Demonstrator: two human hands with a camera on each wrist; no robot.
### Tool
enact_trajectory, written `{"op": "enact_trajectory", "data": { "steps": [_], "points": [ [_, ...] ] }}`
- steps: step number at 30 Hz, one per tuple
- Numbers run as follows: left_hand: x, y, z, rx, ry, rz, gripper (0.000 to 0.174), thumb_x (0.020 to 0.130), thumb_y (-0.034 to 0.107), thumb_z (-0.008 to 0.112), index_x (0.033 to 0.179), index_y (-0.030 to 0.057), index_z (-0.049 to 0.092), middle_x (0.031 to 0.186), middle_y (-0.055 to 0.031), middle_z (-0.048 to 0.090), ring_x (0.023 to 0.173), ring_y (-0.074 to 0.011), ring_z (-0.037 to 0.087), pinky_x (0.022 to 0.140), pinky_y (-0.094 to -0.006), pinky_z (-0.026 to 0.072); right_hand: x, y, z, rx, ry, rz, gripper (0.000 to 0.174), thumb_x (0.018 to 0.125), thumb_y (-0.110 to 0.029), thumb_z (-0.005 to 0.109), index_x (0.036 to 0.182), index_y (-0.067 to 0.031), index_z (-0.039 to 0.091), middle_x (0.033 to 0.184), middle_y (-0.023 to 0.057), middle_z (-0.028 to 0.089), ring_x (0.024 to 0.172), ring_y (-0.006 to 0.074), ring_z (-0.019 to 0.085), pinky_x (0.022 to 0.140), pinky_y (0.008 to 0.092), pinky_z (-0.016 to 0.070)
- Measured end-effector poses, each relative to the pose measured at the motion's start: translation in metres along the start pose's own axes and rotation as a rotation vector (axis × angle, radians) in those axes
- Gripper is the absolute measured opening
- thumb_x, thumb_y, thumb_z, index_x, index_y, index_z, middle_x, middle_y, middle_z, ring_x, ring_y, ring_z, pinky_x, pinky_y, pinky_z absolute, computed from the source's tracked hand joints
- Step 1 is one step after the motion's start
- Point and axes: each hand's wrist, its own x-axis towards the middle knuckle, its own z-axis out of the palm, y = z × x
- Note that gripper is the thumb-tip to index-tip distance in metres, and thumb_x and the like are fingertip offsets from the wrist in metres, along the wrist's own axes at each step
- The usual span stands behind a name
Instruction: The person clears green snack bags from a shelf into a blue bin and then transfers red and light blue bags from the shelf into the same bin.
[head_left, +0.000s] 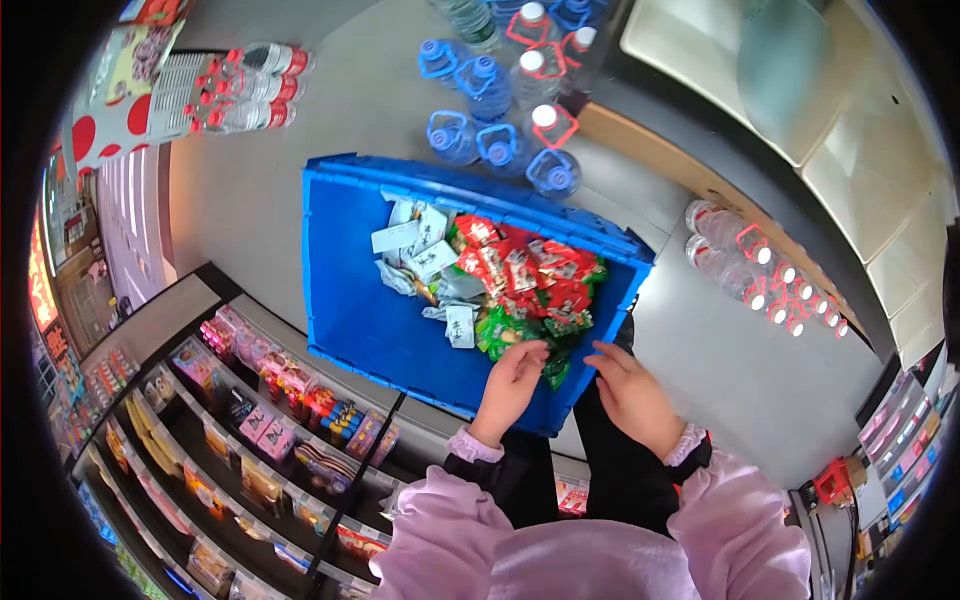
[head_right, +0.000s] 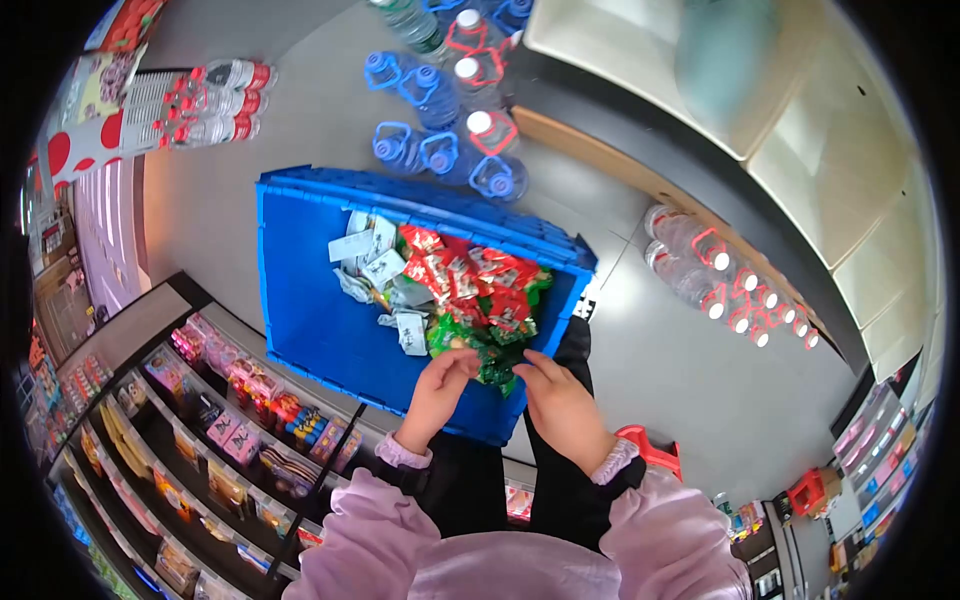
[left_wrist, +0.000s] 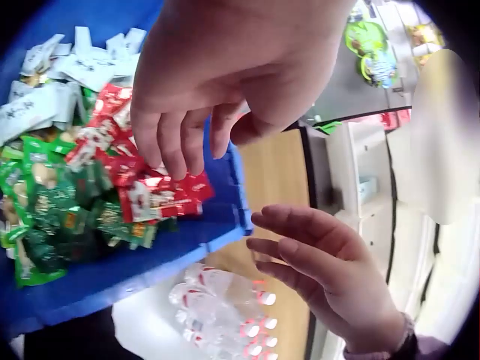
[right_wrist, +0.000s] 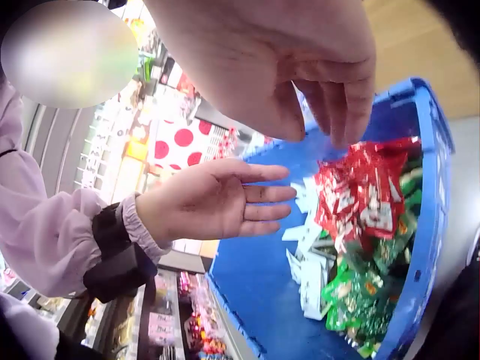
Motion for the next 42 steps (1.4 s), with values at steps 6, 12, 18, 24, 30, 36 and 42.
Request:
{"op": "enact_trajectory", "data": {
  "steps": [6, 12, 18, 24, 30, 36, 42],
  "points": [
    [-0.010, -0.120, -0.094, 0.122, 0.109, -0.138, 0.023, 0.084, 0.008, 0.049, 0.106, -0.0010, 0.052, 0.090, -0.0098, 0.059, 0.076, -0.0134, 0.056, 0.070, -0.0249, 0.0461, 0.033, 0.013, 0.120, -0.090, -0.198, 0.090, 0.027, 0.076, -0.003, 0.051, 0.102, -0.0006, 0.051, 0.097, 0.0183, 0.056, 0.090, 0.0347, 0.054, 0.077, 0.0397, 0.0443],
    [0.042, -0.167, -0.164, 0.352, 0.502, -0.031, 0.033, 0.079, 0.013, 0.057, 0.106, -0.0053, 0.051, 0.092, -0.0190, 0.057, 0.083, -0.0280, 0.057, 0.076, -0.0340, 0.0451, 0.099, 0.038, 0.244, 0.192, -0.050, 0.180, 0.032, 0.073, -0.005, 0.053, 0.105, 0.0018, 0.050, 0.089, 0.0232, 0.058, 0.081, 0.0362, 0.057, 0.071, 0.0388, 0.0462],
    [0.085, -0.210, -0.192, 0.696, 0.338, 0.094, 0.042, 0.073, 0.016, 0.063, 0.106, -0.0058, 0.053, 0.102, -0.0225, 0.057, 0.097, -0.0329, 0.054, 0.086, -0.0366, 0.0411, 0.128, 0.056, 0.328, 0.571, 0.228, 0.589, 0.048, 0.075, -0.008, 0.056, 0.116, 0.0105, 0.040, 0.104, 0.0247, 0.054, 0.087, 0.0295, 0.059, 0.074, 0.0333, 0.0464],
    [0.091, -0.215, -0.196, 0.686, 0.208, 0.036, 0.046, 0.070, 0.017, 0.067, 0.108, -0.0042, 0.051, 0.104, -0.0223, 0.056, 0.098, -0.0337, 0.053, 0.085, -0.0370, 0.0417, 0.135, 0.067, 0.361, 0.490, 0.350, 0.536, 0.052, 0.075, -0.005, 0.058, 0.120, 0.0087, 0.035, 0.100, 0.0218, 0.055, 0.080, 0.0257, 0.060, 0.069, 0.0317, 0.0477],
    [0.092, -0.217, -0.208, 0.597, 0.136, 0.036, 0.042, 0.069, 0.008, 0.067, 0.107, -0.0010, 0.051, 0.097, -0.0160, 0.058, 0.089, -0.0266, 0.058, 0.078, -0.0329, 0.0449, 0.127, 0.064, 0.356, 0.587, 0.310, 0.437, 0.028, 0.078, -0.005, 0.058, 0.102, 0.0044, 0.046, 0.089, 0.0146, 0.058, 0.073, 0.0200, 0.059, 0.064, 0.0296, 0.0477],
    [0.094, -0.206, -0.213, 0.529, 0.055, 0.065, 0.039, 0.068, 0.010, 0.067, 0.104, 0.0030, 0.055, 0.097, -0.0154, 0.059, 0.088, -0.0294, 0.057, 0.077, -0.0340, 0.0450, 0.126, 0.054, 0.334, 0.469, 0.153, 0.448, 0.017, 0.080, -0.010, 0.059, 0.090, 0.0024, 0.053, 0.075, 0.0103, 0.058, 0.070, 0.0172, 0.059, 0.062, 0.0284, 0.0462],
    [0.094, -0.194, -0.221, 0.610, -0.137, -0.044, 0.029, 0.064, 0.011, 0.069, 0.091, 0.0052, 0.063, 0.087, -0.0119, 0.059, 0.079, -0.0254, 0.057, 0.070, -0.0314, 0.0455, 0.125, 0.048, 0.327, 0.235, 0.101, 0.284, 0.022, 0.076, -0.014, 0.061, 0.093, -0.0010, 0.057, 0.079, 0.0170, 0.060, 0.072, 0.0301, 0.059, 0.065, 0.0360, 0.0462]
  ]
}}
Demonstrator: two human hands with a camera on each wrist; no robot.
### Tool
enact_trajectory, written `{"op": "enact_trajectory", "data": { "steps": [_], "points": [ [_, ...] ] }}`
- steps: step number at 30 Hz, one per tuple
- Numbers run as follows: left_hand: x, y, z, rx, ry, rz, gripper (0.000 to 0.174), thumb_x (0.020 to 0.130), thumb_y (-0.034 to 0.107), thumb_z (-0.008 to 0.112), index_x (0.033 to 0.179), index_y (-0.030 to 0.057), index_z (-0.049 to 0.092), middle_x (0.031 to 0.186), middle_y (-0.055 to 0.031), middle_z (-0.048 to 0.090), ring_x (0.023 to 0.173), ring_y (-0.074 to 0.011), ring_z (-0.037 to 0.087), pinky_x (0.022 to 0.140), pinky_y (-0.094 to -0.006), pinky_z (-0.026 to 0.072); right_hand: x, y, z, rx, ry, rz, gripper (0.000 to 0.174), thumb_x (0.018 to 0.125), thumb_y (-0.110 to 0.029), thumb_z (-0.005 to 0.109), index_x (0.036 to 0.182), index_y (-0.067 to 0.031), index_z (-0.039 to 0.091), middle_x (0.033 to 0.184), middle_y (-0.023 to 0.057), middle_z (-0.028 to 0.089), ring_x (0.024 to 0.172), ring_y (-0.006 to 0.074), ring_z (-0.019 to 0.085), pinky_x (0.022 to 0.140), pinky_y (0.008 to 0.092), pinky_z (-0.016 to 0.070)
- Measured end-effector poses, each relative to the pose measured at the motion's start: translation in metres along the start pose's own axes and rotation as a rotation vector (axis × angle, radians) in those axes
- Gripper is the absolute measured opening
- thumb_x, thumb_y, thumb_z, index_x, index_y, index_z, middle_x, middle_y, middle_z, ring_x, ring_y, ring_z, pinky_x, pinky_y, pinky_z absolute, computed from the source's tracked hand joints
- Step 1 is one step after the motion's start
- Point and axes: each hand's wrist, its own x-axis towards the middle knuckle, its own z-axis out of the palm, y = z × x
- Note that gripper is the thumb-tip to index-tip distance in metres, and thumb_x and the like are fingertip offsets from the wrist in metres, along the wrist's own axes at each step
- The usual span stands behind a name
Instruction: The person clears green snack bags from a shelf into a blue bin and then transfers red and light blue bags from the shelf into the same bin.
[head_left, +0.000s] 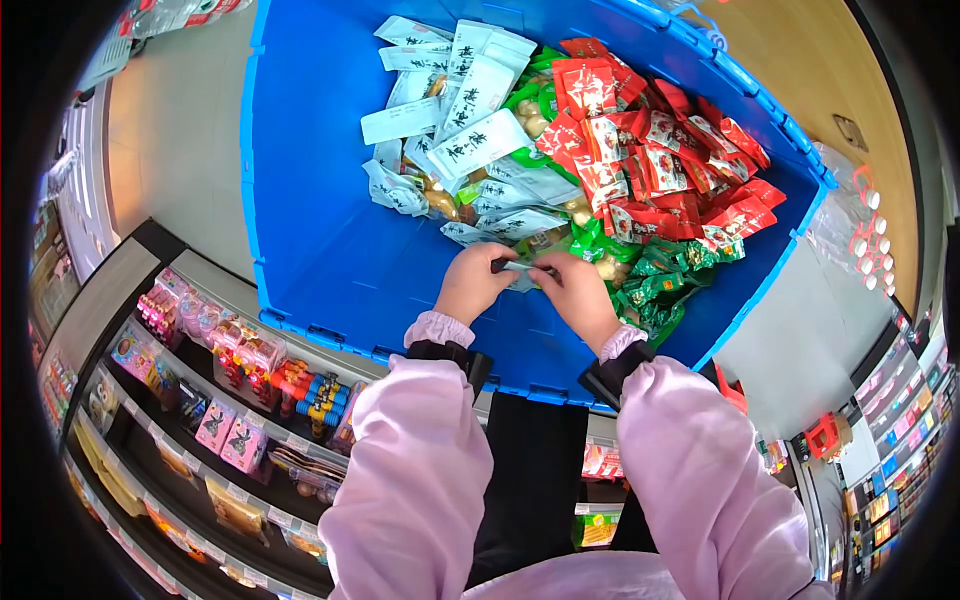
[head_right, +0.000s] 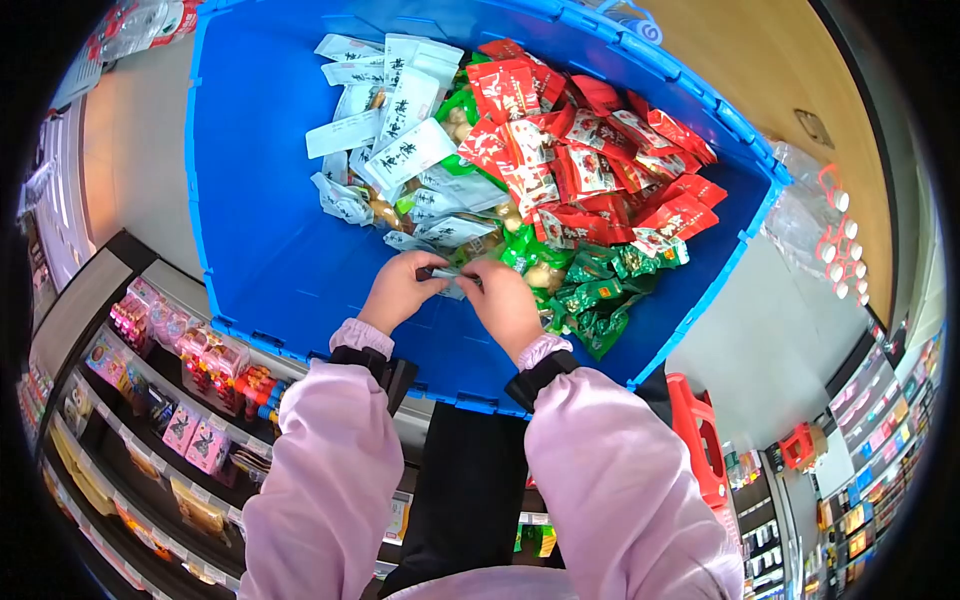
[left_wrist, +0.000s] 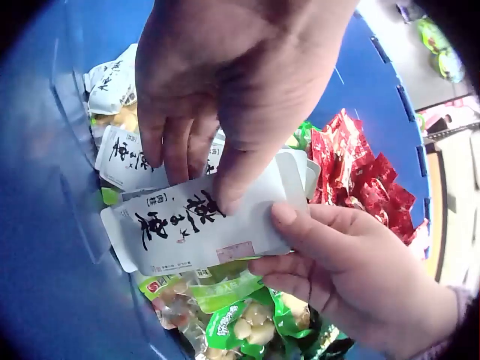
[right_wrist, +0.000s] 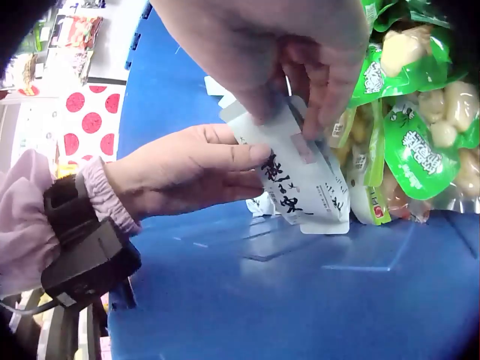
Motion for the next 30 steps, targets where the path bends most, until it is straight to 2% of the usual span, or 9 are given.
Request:
{"op": "enact_trajectory", "data": {
  "steps": [6, 8, 11, 14, 19, 22, 25, 29, 30],
  "points": [
    [-0.006, -0.002, -0.011, 0.098, 0.109, 0.336, 0.019, 0.061, 0.008, 0.070, 0.079, 0.0032, 0.065, 0.080, -0.0123, 0.060, 0.074, -0.0269, 0.058, 0.066, -0.0326, 0.0461, -0.003, -0.010, -0.014, 0.005, -0.170, -0.070, 0.026, 0.072, -0.011, 0.060, 0.097, -0.0036, 0.057, 0.088, 0.0178, 0.059, 0.080, 0.0322, 0.058, 0.070, 0.0384, 0.0465],
    [-0.006, -0.005, -0.022, 0.021, 0.009, 0.238, 0.017, 0.061, 0.007, 0.069, 0.077, 0.0029, 0.065, 0.078, -0.0122, 0.061, 0.072, -0.0269, 0.058, 0.066, -0.0325, 0.0460, -0.004, -0.016, -0.023, 0.142, -0.283, -0.050, 0.027, 0.072, -0.009, 0.059, 0.098, -0.0034, 0.056, 0.090, 0.0178, 0.059, 0.083, 0.0330, 0.057, 0.072, 0.0391, 0.0466],
    [-0.008, -0.001, -0.041, 0.061, -0.047, 0.181, 0.017, 0.061, 0.006, 0.068, 0.077, 0.0028, 0.064, 0.075, -0.0120, 0.062, 0.069, -0.0273, 0.058, 0.065, -0.0325, 0.0460, 0.009, 0.004, -0.016, -0.055, -0.101, -0.263, 0.028, 0.072, -0.007, 0.057, 0.100, -0.0032, 0.056, 0.091, 0.0178, 0.059, 0.084, 0.0333, 0.057, 0.072, 0.0399, 0.0465],
    [-0.009, 0.009, -0.058, 0.142, -0.070, 0.164, 0.015, 0.063, 0.003, 0.066, 0.078, 0.0017, 0.064, 0.077, -0.0117, 0.062, 0.072, -0.0253, 0.059, 0.066, -0.0309, 0.0457, 0.023, 0.010, -0.003, -0.253, -0.091, -0.148, 0.027, 0.072, -0.006, 0.056, 0.099, -0.0026, 0.056, 0.092, 0.0178, 0.059, 0.086, 0.0333, 0.057, 0.074, 0.0408, 0.0463],
    [-0.003, 0.014, -0.077, 0.227, -0.103, 0.199, 0.013, 0.064, -0.003, 0.065, 0.077, -0.0008, 0.063, 0.077, -0.0106, 0.061, 0.074, -0.0214, 0.060, 0.068, -0.0291, 0.0455, 0.043, 0.007, 0.035, -0.446, -0.070, -0.143, 0.011, 0.072, -0.004, 0.049, 0.076, -0.0020, 0.059, 0.072, 0.0176, 0.061, 0.073, 0.0337, 0.060, 0.065, 0.0409, 0.0488],
    [0.000, 0.018, -0.084, 0.174, -0.181, 0.107, 0.013, 0.064, -0.003, 0.065, 0.076, -0.0002, 0.063, 0.076, -0.0104, 0.061, 0.074, -0.0224, 0.060, 0.067, -0.0289, 0.0454, 0.051, 0.005, 0.047, -0.518, -0.212, 0.039, 0.012, 0.074, -0.012, 0.055, 0.082, -0.0040, 0.060, 0.082, 0.0188, 0.060, 0.079, 0.0308, 0.059, 0.068, 0.0406, 0.0477],
    [0.008, 0.015, -0.084, 0.177, -0.189, 0.107, 0.015, 0.061, 0.000, 0.066, 0.075, 0.0018, 0.064, 0.081, -0.0128, 0.060, 0.076, -0.0275, 0.058, 0.069, -0.0329, 0.0459, 0.048, 0.006, 0.050, -0.499, -0.160, 0.043, 0.010, 0.075, -0.012, 0.053, 0.079, -0.0051, 0.060, 0.081, 0.0160, 0.060, 0.075, 0.0304, 0.059, 0.064, 0.0401, 0.0477],
    [0.015, 0.017, -0.075, 0.272, -0.176, 0.348, 0.014, 0.062, -0.001, 0.066, 0.075, -0.0001, 0.062, 0.096, -0.0150, 0.060, 0.091, -0.0263, 0.057, 0.077, -0.0310, 0.0444, 0.035, -0.009, 0.020, -0.410, 0.082, -0.146, 0.010, 0.077, -0.011, 0.051, 0.081, -0.0084, 0.059, 0.077, 0.0103, 0.056, 0.071, 0.0302, 0.057, 0.059, 0.0395, 0.0463],
    [0.019, 0.020, -0.069, 0.311, -0.153, 0.369, 0.014, 0.062, -0.001, 0.066, 0.076, -0.0002, 0.062, 0.100, -0.0161, 0.059, 0.094, -0.0271, 0.056, 0.079, -0.0314, 0.0440, 0.034, -0.010, 0.013, -0.427, 0.033, -0.156, 0.010, 0.077, -0.011, 0.051, 0.081, -0.0085, 0.059, 0.077, 0.0104, 0.056, 0.071, 0.0301, 0.057, 0.059, 0.0397, 0.0462]
  ]
}}
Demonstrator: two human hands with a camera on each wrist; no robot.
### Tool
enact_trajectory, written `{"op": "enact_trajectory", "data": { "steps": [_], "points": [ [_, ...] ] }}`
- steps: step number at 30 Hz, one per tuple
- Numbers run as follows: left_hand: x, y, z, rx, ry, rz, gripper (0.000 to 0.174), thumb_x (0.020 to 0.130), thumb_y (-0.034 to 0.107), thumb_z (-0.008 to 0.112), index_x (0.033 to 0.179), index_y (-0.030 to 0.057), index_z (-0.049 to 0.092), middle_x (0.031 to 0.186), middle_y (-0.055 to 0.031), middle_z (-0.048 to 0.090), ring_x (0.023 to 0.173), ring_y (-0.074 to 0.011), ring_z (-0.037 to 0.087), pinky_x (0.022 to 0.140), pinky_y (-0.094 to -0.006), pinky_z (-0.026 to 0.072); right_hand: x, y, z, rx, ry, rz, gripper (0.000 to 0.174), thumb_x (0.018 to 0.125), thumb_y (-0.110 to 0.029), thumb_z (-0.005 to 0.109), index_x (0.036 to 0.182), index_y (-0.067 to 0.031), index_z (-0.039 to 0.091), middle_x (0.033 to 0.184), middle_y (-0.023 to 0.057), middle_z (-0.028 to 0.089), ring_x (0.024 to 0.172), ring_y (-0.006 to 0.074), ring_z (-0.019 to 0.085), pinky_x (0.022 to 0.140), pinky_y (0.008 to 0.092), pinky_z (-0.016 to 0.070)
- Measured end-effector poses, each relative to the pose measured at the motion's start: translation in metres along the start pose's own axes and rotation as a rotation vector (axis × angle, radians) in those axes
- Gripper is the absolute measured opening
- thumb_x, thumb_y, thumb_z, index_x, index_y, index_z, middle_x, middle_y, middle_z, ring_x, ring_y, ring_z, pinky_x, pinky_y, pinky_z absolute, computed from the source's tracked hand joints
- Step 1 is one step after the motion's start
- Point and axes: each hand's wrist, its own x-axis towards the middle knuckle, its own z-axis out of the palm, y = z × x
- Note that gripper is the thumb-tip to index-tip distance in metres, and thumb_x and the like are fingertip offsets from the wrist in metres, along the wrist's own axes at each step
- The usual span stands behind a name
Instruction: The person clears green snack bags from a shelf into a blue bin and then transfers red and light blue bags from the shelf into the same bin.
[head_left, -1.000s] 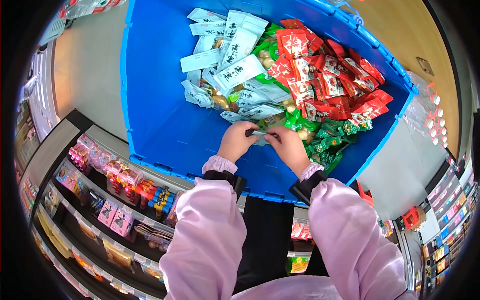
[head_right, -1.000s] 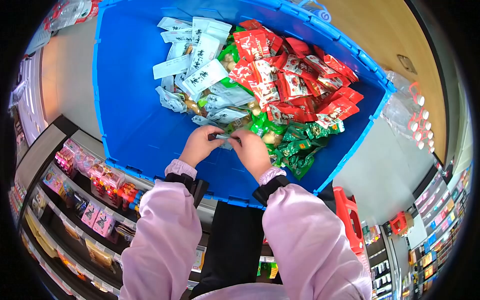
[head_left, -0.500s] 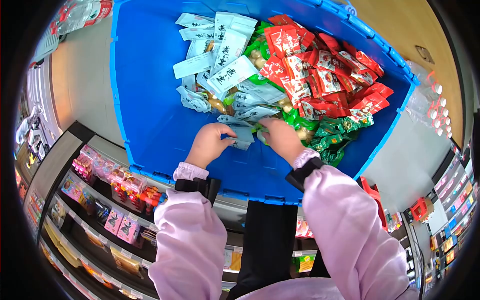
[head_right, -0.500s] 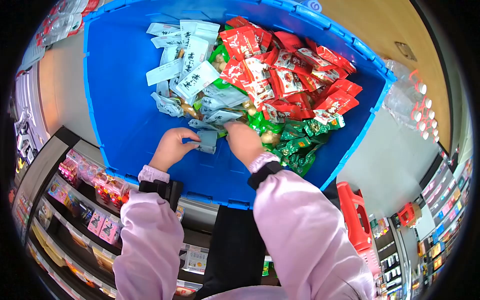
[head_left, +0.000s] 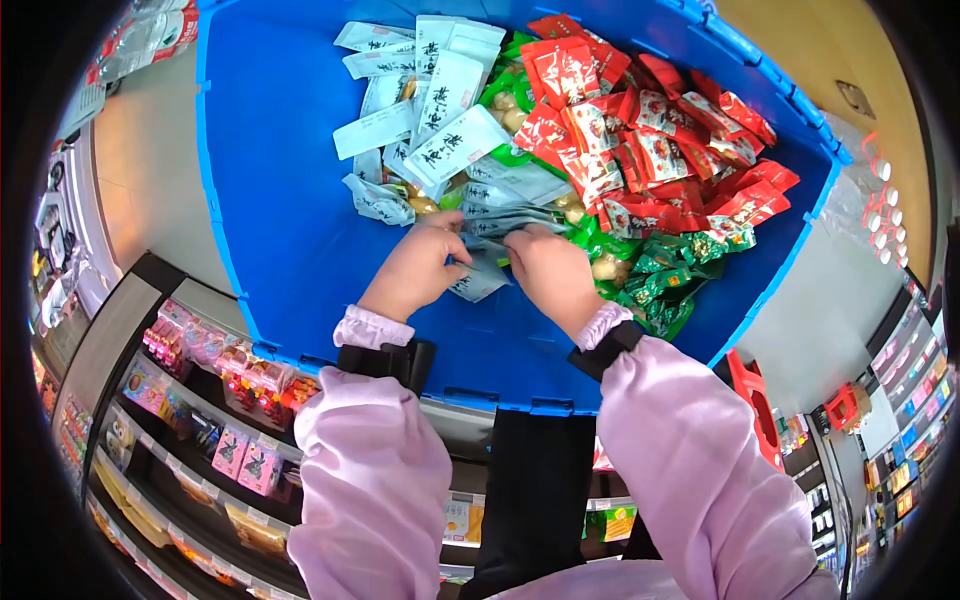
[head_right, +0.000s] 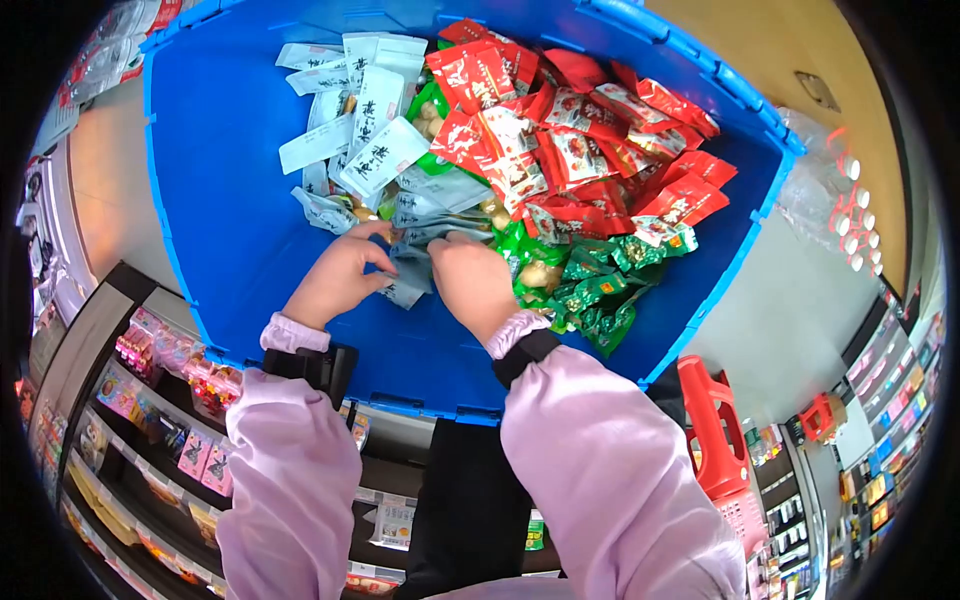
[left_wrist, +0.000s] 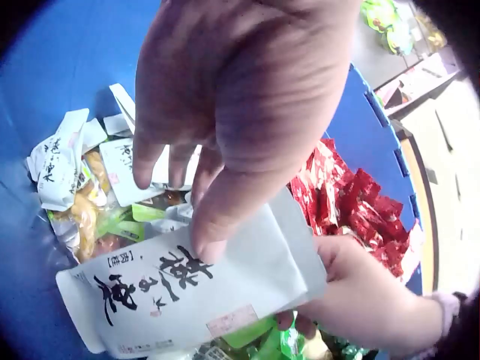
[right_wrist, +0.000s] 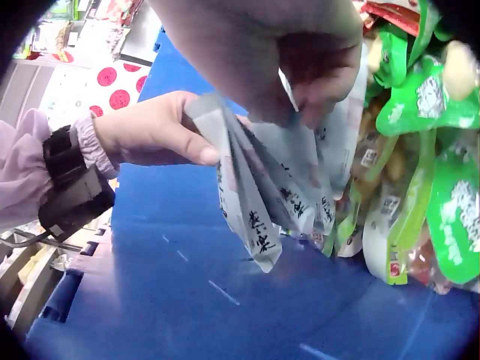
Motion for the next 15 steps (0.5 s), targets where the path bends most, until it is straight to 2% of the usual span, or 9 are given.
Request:
{"op": "enact_trajectory", "data": {
  "steps": [2, 4, 7, 10, 11, 14, 15],
  "points": [
    [0.010, 0.003, 0.008, 0.012, -0.005, -0.015, 0.015, 0.062, 0.000, 0.066, 0.076, -0.0003, 0.062, 0.105, -0.0180, 0.057, 0.099, -0.0286, 0.055, 0.081, -0.0321, 0.0434, -0.002, 0.004, -0.011, -0.023, -0.094, -0.041, 0.010, 0.078, -0.011, 0.051, 0.081, -0.0086, 0.059, 0.077, 0.0104, 0.056, 0.071, 0.0299, 0.057, 0.060, 0.0403, 0.0460],
    [0.017, 0.003, 0.016, -0.055, -0.054, -0.076, 0.014, 0.062, 0.000, 0.066, 0.076, -0.0005, 0.062, 0.109, -0.0196, 0.056, 0.101, -0.0298, 0.054, 0.083, -0.0327, 0.0429, -0.003, 0.009, -0.013, 0.024, -0.069, -0.054, 0.010, 0.077, -0.011, 0.053, 0.083, -0.0078, 0.060, 0.079, 0.0111, 0.058, 0.073, 0.0295, 0.058, 0.061, 0.0392, 0.0465],
    [0.019, 0.001, 0.023, -0.047, 0.000, -0.071, 0.014, 0.062, 0.002, 0.065, 0.075, -0.0016, 0.061, 0.105, -0.0178, 0.058, 0.095, -0.0304, 0.055, 0.080, -0.0344, 0.0445, -0.004, 0.014, -0.022, 0.137, -0.043, -0.077, 0.012, 0.076, -0.013, 0.057, 0.085, -0.0066, 0.061, 0.080, 0.0117, 0.060, 0.075, 0.0294, 0.058, 0.063, 0.0374, 0.0470],
    [0.016, -0.002, 0.029, -0.020, 0.080, -0.049, 0.015, 0.062, 0.002, 0.066, 0.075, -0.0020, 0.060, 0.104, -0.0159, 0.058, 0.093, -0.0306, 0.055, 0.077, -0.0356, 0.0454, -0.007, 0.013, -0.038, 0.211, 0.025, -0.001, 0.009, 0.076, -0.015, 0.056, 0.074, -0.0068, 0.057, 0.075, 0.0120, 0.057, 0.072, 0.0304, 0.058, 0.062, 0.0416, 0.0458],
    [0.016, -0.002, 0.030, -0.008, 0.108, -0.039, 0.015, 0.062, 0.002, 0.066, 0.075, -0.0021, 0.060, 0.104, -0.0153, 0.058, 0.093, -0.0307, 0.055, 0.077, -0.0356, 0.0455, -0.007, 0.013, -0.044, 0.192, 0.001, 0.032, 0.011, 0.075, -0.013, 0.058, 0.082, -0.0054, 0.055, 0.081, 0.0135, 0.056, 0.071, 0.0317, 0.057, 0.061, 0.0411, 0.0464],
    [0.016, 0.002, 0.033, -0.019, 0.104, -0.074, 0.014, 0.064, 0.001, 0.065, 0.076, -0.0028, 0.058, 0.109, -0.0155, 0.055, 0.097, -0.0304, 0.054, 0.080, -0.0338, 0.0443, -0.009, 0.006, -0.055, 0.038, 0.138, 0.063, 0.021, 0.074, -0.010, 0.058, 0.092, -0.0031, 0.050, 0.090, 0.0157, 0.052, 0.070, 0.0333, 0.057, 0.062, 0.0397, 0.0476],
    [0.016, 0.004, 0.034, 0.000, 0.125, -0.063, 0.015, 0.064, 0.001, 0.065, 0.077, -0.0028, 0.058, 0.111, -0.0154, 0.054, 0.098, -0.0303, 0.053, 0.080, -0.0339, 0.0444, -0.009, 0.009, -0.054, -0.030, 0.120, 0.035, 0.028, 0.073, -0.005, 0.056, 0.099, -0.0013, 0.046, 0.094, 0.0170, 0.048, 0.070, 0.0338, 0.058, 0.062, 0.0382, 0.0489]
  ]
}}
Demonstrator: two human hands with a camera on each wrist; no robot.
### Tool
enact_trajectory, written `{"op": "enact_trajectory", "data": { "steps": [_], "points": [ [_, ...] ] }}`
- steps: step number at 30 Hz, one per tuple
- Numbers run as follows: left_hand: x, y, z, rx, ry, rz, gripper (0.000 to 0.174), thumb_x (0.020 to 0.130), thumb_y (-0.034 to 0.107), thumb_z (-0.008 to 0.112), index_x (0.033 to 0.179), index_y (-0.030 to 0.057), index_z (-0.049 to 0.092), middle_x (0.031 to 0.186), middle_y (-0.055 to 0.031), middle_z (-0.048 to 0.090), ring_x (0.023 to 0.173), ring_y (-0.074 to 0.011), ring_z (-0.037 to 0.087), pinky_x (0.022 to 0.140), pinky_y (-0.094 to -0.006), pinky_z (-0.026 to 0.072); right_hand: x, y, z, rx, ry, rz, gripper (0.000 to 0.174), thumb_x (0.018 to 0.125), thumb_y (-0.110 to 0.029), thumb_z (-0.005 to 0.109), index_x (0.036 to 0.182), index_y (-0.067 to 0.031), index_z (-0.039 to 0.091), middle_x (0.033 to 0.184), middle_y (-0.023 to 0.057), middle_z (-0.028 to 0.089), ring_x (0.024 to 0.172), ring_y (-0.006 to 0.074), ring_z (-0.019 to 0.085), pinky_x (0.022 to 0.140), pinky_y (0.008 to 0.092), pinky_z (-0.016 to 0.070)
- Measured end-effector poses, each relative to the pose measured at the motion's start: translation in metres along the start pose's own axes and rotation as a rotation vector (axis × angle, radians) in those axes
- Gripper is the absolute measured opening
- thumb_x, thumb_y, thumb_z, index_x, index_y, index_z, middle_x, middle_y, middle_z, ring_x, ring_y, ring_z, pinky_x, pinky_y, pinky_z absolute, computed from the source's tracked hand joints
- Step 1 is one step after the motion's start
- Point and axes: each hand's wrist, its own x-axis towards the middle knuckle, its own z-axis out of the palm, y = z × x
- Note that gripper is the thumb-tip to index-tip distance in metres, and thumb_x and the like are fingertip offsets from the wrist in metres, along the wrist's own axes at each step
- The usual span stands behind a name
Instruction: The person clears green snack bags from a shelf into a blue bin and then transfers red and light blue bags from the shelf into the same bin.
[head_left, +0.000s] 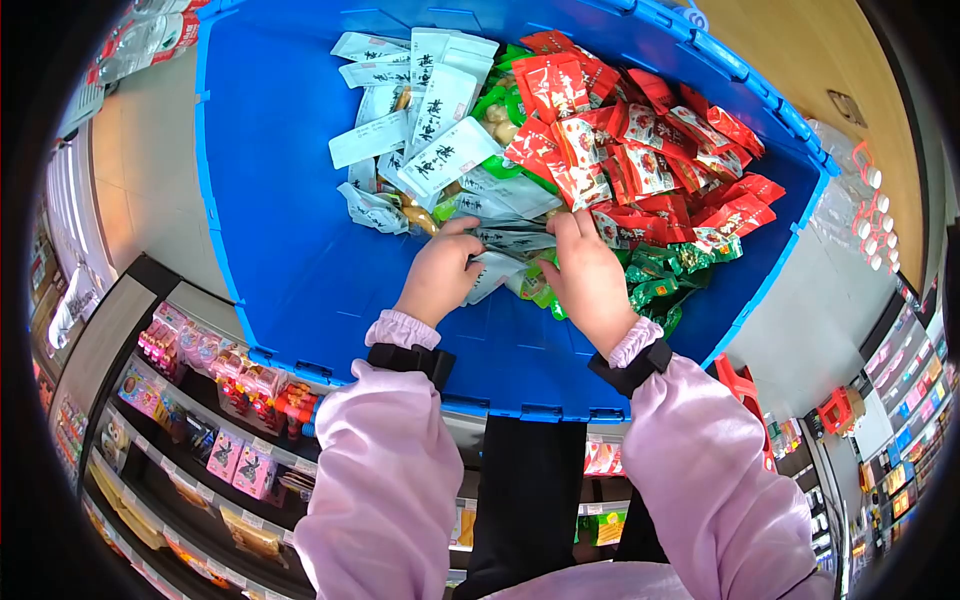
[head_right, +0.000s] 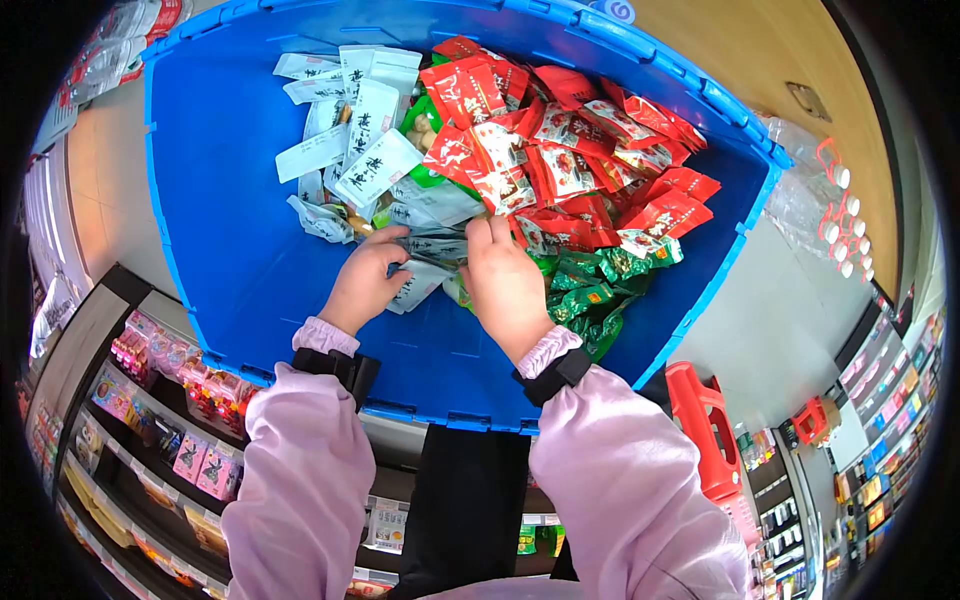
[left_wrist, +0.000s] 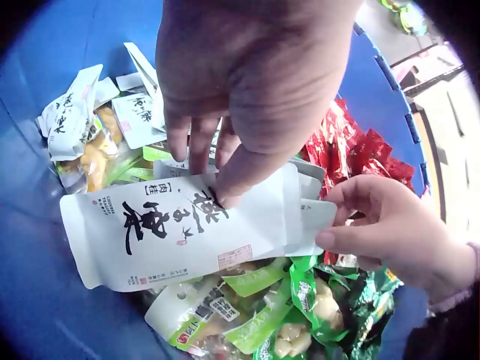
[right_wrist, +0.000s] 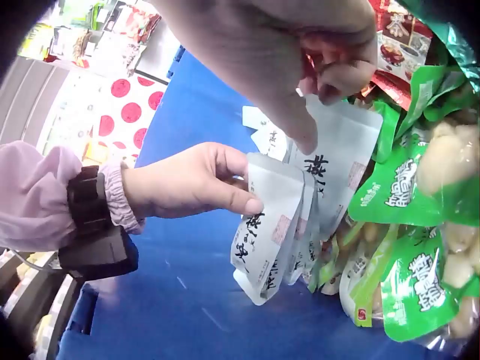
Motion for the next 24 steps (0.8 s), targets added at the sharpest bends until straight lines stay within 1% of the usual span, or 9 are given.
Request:
{"op": "enact_trajectory", "data": {
  "steps": [3, 6, 9, 11, 12, 14, 17, 20, 24],
  "points": [
    [-0.002, 0.006, 0.004, 0.043, 0.042, 0.026, 0.015, 0.064, 0.000, 0.065, 0.077, -0.0025, 0.058, 0.113, -0.0153, 0.051, 0.096, -0.0302, 0.053, 0.078, -0.0339, 0.0447, 0.003, 0.003, 0.008, -0.122, -0.075, 0.120, 0.042, 0.070, -0.007, 0.064, 0.107, -0.0058, 0.046, 0.091, 0.0123, 0.050, 0.074, 0.0325, 0.057, 0.063, 0.0403, 0.0471],
    [-0.002, 0.012, 0.007, 0.052, 0.032, 0.002, 0.016, 0.063, 0.000, 0.066, 0.077, -0.0019, 0.058, 0.113, -0.0152, 0.050, 0.092, -0.0301, 0.054, 0.075, -0.0337, 0.0450, 0.008, 0.009, 0.011, -0.170, -0.062, 0.055, 0.027, 0.070, 0.000, 0.054, 0.096, -0.0027, 0.048, 0.090, 0.0156, 0.050, 0.072, 0.0319, 0.059, 0.061, 0.0378, 0.0493],
    [-0.002, 0.016, 0.006, 0.060, 0.032, -0.071, 0.016, 0.064, 0.001, 0.066, 0.077, -0.0015, 0.059, 0.110, -0.0148, 0.051, 0.087, -0.0291, 0.055, 0.072, -0.0336, 0.0450, 0.010, 0.013, 0.013, -0.081, -0.009, 0.044, 0.023, 0.074, -0.009, 0.060, 0.097, -0.0079, 0.054, 0.089, 0.0118, 0.053, 0.073, 0.0310, 0.058, 0.062, 0.0384, 0.0472],
    [-0.002, 0.015, 0.005, 0.082, 0.052, -0.094, 0.015, 0.064, 0.002, 0.066, 0.077, -0.0012, 0.059, 0.108, -0.0142, 0.051, 0.084, -0.0282, 0.055, 0.070, -0.0337, 0.0449, 0.010, 0.008, 0.010, -0.032, 0.028, 0.077, 0.018, 0.075, -0.009, 0.060, 0.093, -0.0083, 0.057, 0.088, 0.0103, 0.054, 0.073, 0.0301, 0.058, 0.061, 0.0373, 0.0471],
    [-0.002, 0.014, 0.005, 0.084, 0.058, -0.065, 0.015, 0.064, 0.002, 0.066, 0.077, -0.0012, 0.059, 0.107, -0.0139, 0.051, 0.084, -0.0284, 0.055, 0.070, -0.0337, 0.0450, 0.009, 0.005, 0.008, -0.008, 0.046, 0.093, 0.016, 0.075, -0.010, 0.060, 0.091, -0.0085, 0.058, 0.087, 0.0096, 0.055, 0.072, 0.0297, 0.058, 0.061, 0.0368, 0.0470],
    [-0.005, 0.013, 0.004, 0.091, 0.070, -0.010, 0.014, 0.064, 0.001, 0.065, 0.076, -0.0012, 0.059, 0.105, -0.0132, 0.052, 0.083, -0.0287, 0.055, 0.070, -0.0337, 0.0451, 0.006, 0.008, 0.012, 0.017, 0.062, 0.035, 0.014, 0.075, -0.011, 0.060, 0.089, -0.0083, 0.059, 0.084, 0.0083, 0.056, 0.072, 0.0290, 0.058, 0.061, 0.0361, 0.0469],
    [-0.004, 0.014, 0.004, 0.065, 0.040, 0.127, 0.011, 0.062, 0.000, 0.063, 0.072, 0.0002, 0.060, 0.095, -0.0118, 0.053, 0.080, -0.0303, 0.055, 0.070, -0.0379, 0.0452, 0.002, 0.012, 0.018, 0.014, 0.051, -0.042, 0.009, 0.075, -0.009, 0.058, 0.083, -0.0088, 0.059, 0.078, 0.0080, 0.056, 0.070, 0.0279, 0.058, 0.059, 0.0365, 0.0471],
    [0.000, 0.014, 0.006, 0.114, -0.015, 0.155, 0.010, 0.061, 0.001, 0.063, 0.071, 0.0013, 0.060, 0.088, -0.0107, 0.054, 0.080, -0.0299, 0.054, 0.071, -0.0392, 0.0440, 0.002, 0.013, 0.021, 0.057, 0.067, -0.067, 0.007, 0.074, -0.009, 0.057, 0.080, -0.0087, 0.059, 0.076, 0.0083, 0.056, 0.069, 0.0278, 0.058, 0.058, 0.0367, 0.0472],
    [0.002, 0.017, 0.006, 0.219, 0.007, 0.138, 0.013, 0.062, 0.003, 0.066, 0.073, 0.0007, 0.060, 0.092, -0.0112, 0.055, 0.082, -0.0289, 0.055, 0.072, -0.0362, 0.0444, 0.004, 0.011, 0.019, 0.082, 0.078, -0.041, 0.010, 0.074, -0.009, 0.057, 0.083, -0.0091, 0.059, 0.078, 0.0084, 0.056, 0.067, 0.0278, 0.058, 0.058, 0.0371, 0.0473]
  ]
}}
